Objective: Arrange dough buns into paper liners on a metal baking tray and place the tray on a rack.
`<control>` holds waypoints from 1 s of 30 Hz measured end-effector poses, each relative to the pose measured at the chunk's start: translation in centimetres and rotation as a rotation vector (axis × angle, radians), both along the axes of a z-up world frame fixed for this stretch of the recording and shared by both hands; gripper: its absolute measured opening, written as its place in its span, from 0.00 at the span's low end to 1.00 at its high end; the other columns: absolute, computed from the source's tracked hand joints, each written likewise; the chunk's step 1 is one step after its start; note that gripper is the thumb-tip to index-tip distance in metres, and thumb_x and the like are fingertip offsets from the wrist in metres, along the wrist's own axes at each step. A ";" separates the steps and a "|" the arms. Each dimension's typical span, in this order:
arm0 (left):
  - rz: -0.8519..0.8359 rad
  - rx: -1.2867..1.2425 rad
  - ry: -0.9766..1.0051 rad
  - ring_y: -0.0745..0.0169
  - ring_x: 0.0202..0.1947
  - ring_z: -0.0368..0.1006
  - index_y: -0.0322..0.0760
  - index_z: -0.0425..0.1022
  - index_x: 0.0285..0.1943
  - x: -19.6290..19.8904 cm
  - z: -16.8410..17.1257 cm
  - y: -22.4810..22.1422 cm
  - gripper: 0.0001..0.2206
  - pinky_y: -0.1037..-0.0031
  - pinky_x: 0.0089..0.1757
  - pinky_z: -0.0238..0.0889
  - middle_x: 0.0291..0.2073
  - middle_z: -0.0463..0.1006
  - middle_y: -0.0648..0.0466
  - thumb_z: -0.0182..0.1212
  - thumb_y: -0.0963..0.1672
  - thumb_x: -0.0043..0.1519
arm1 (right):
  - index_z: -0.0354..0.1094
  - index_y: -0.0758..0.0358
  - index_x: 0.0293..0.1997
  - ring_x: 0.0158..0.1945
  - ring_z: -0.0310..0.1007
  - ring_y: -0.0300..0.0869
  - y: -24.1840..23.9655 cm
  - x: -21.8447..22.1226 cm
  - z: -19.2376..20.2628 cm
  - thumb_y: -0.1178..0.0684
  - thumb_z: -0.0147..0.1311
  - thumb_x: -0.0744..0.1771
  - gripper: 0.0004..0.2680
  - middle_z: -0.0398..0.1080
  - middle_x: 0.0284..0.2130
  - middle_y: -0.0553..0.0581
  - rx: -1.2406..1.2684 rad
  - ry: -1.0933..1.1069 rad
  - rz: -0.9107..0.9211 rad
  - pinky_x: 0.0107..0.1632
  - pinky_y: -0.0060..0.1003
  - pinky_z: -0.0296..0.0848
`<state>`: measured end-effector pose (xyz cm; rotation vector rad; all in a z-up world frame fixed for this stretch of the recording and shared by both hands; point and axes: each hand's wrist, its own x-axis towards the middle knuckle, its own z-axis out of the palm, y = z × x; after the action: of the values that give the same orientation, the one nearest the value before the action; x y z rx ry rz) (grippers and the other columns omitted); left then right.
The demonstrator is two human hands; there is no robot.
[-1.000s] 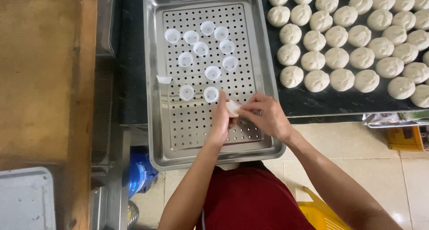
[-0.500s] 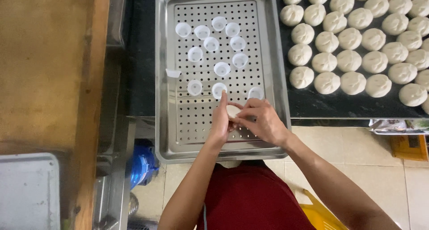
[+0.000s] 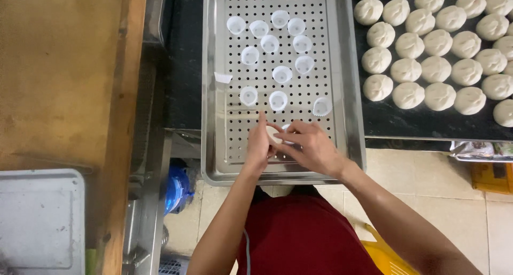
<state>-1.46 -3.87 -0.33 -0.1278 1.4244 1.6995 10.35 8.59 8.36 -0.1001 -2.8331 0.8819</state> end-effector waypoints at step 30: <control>0.146 -0.283 0.937 0.52 0.43 0.79 0.32 0.80 0.46 -21.2 -7.3 -10.2 0.09 0.59 0.47 0.72 0.40 0.82 0.46 0.61 0.43 0.61 | 0.79 0.54 0.49 0.31 0.75 0.45 -1.3 -3.9 -0.8 0.51 0.59 0.66 0.09 0.73 0.36 0.53 0.082 -0.067 -0.220 0.40 0.43 0.73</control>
<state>-22.62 -14.06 -7.64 0.4856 2.3804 1.7368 6.49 7.32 7.53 -0.4291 -2.8430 0.7271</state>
